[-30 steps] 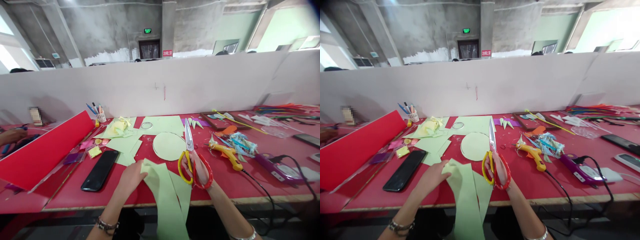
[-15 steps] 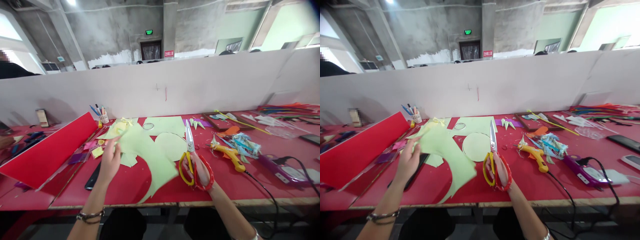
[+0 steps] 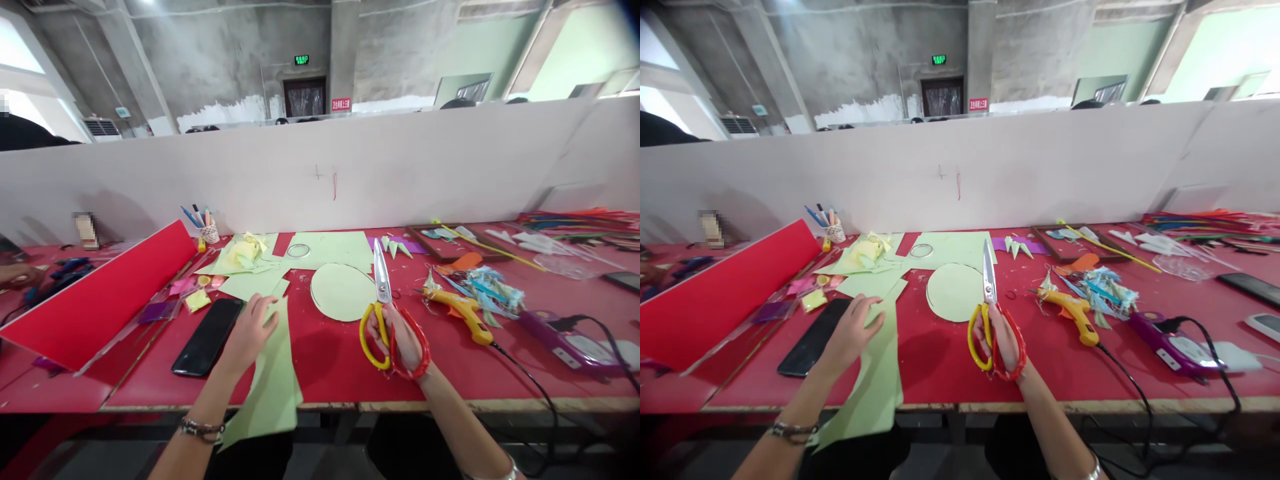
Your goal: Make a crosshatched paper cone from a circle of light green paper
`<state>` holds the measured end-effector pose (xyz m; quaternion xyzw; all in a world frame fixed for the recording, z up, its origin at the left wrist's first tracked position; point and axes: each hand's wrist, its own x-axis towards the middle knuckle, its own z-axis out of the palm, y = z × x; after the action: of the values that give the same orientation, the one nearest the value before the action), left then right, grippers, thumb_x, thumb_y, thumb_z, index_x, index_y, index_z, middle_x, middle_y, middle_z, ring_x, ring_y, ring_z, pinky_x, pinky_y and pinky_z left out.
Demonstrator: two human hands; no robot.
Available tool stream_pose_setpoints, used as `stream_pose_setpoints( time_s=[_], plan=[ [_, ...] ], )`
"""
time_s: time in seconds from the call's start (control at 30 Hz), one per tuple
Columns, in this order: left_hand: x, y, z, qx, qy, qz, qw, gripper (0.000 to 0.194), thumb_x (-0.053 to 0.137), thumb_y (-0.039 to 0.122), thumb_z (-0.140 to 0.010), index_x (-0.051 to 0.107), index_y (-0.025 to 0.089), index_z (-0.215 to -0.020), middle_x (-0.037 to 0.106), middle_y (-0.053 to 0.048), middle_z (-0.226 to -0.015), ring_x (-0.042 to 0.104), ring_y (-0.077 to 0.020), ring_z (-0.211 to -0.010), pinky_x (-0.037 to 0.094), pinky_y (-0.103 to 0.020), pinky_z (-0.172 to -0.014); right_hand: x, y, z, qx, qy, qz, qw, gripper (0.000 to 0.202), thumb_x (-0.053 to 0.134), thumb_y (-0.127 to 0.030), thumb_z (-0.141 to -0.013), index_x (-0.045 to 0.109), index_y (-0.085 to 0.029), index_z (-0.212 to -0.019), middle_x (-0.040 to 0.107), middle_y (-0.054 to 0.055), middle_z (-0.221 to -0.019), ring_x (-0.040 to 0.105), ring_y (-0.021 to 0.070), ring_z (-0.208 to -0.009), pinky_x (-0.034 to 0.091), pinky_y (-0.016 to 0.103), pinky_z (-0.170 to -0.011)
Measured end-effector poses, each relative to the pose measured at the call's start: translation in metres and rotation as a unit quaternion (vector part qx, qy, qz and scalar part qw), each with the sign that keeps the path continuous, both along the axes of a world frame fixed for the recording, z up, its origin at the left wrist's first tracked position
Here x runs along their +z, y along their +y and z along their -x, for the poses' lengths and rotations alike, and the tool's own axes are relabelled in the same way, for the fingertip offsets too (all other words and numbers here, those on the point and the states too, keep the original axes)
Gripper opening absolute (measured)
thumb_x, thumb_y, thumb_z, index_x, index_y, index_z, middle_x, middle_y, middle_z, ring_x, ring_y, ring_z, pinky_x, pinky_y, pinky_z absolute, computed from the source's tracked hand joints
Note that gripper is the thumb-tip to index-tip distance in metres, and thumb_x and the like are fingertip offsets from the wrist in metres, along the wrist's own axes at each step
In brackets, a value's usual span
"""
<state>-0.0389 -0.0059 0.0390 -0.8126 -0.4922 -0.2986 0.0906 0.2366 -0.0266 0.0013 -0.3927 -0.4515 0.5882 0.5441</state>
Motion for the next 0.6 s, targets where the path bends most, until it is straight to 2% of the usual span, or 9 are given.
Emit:
stream_pose_setpoints(
  time_s=[0.07,0.13,0.2,0.23,0.27,0.33,0.43,0.5,0.6],
  plan=[
    [0.011,0.005,0.003,0.007,-0.037,-0.026,0.999,0.011,0.036,0.021,-0.083,0.047,0.019,-0.081,0.048,-0.003,-0.076,0.051,-0.0159,-0.076,0.044,-0.028,-0.073,0.001,0.000,0.000,0.000,-0.001,-0.003,1.000,0.045,0.027,-0.055,-0.084,0.042,-0.017,-0.065,0.047,-0.004,-0.052,0.030,0.0030,-0.027,0.019,0.018,-0.030],
    [0.017,0.007,0.007,0.056,-0.100,-0.080,0.990,0.010,0.037,0.020,-0.082,0.041,0.020,-0.073,0.046,-0.002,-0.072,0.051,-0.0163,-0.075,0.044,-0.029,-0.072,0.001,-0.001,0.001,0.000,0.001,-0.005,1.000,0.045,0.027,-0.055,-0.084,0.043,-0.017,-0.066,0.046,-0.004,-0.052,0.030,0.0031,-0.028,0.018,0.019,-0.030],
    [0.013,0.004,0.008,0.088,-0.143,-0.111,0.980,0.008,0.038,0.018,-0.080,0.040,0.020,-0.073,0.050,-0.005,-0.081,0.052,-0.0179,-0.084,0.044,-0.032,-0.078,0.001,-0.001,0.001,-0.003,0.003,-0.005,1.000,0.045,0.028,-0.055,-0.084,0.043,-0.017,-0.066,0.046,-0.004,-0.053,0.030,0.0031,-0.028,0.018,0.019,-0.030],
    [0.007,0.001,0.007,0.082,-0.141,-0.104,0.981,0.008,0.036,0.017,-0.080,0.041,0.020,-0.074,0.051,-0.008,-0.089,0.051,-0.0188,-0.091,0.043,-0.034,-0.082,0.001,-0.001,0.001,-0.004,0.003,-0.004,1.000,0.044,0.029,-0.055,-0.084,0.043,-0.017,-0.065,0.046,-0.004,-0.053,0.030,0.0030,-0.028,0.018,0.019,-0.030],
    [-0.001,-0.003,0.005,0.065,-0.123,-0.078,0.987,0.011,0.034,0.014,-0.079,0.043,0.019,-0.075,0.052,-0.010,-0.099,0.049,-0.0196,-0.099,0.041,-0.034,-0.086,0.001,-0.001,0.001,-0.004,0.003,-0.003,1.000,0.044,0.029,-0.055,-0.084,0.043,-0.017,-0.065,0.046,-0.004,-0.053,0.031,0.0029,-0.028,0.018,0.018,-0.030],
    [-0.019,-0.010,-0.001,0.018,-0.061,0.022,0.998,0.022,0.028,0.010,-0.080,0.048,0.018,-0.078,0.051,-0.012,-0.110,0.048,-0.0195,-0.107,0.042,-0.033,-0.087,0.001,-0.001,0.001,-0.003,-0.001,-0.006,1.000,0.044,0.028,-0.053,-0.085,0.043,-0.016,-0.065,0.047,-0.004,-0.053,0.031,0.0024,-0.028,0.019,0.018,-0.031],
    [-0.041,-0.019,-0.011,0.017,0.021,0.161,0.987,0.033,0.025,0.010,-0.081,0.052,0.017,-0.100,0.050,-0.012,-0.119,0.047,-0.0200,-0.110,0.044,-0.031,-0.083,0.000,-0.001,0.001,0.000,-0.006,-0.015,1.000,0.044,0.027,-0.051,-0.086,0.044,-0.016,-0.065,0.047,-0.003,-0.053,0.032,0.0022,-0.029,0.021,0.018,-0.032],
    [-0.048,-0.022,-0.016,0.010,0.061,0.194,0.979,0.038,0.027,0.016,-0.084,0.046,0.018,-0.117,0.048,-0.012,-0.122,0.043,-0.0220,-0.115,0.040,-0.036,-0.089,0.000,-0.001,0.000,-0.001,-0.004,-0.015,1.000,0.043,0.028,-0.050,-0.086,0.044,-0.016,-0.065,0.047,-0.004,-0.053,0.032,0.0020,-0.029,0.020,0.018,-0.031],
    [-0.051,-0.025,-0.017,0.042,0.093,0.195,0.976,0.048,0.041,0.040,-0.081,0.042,0.022,-0.125,0.042,-0.012,-0.130,0.029,-0.0323,-0.123,0.022,-0.055,-0.098,0.000,-0.001,0.000,-0.006,-0.002,-0.010,1.000,0.044,0.029,-0.052,-0.085,0.044,-0.016,-0.065,0.047,-0.004,-0.053,0.032,0.0021,-0.029,0.020,0.017,-0.030]
  ],
)
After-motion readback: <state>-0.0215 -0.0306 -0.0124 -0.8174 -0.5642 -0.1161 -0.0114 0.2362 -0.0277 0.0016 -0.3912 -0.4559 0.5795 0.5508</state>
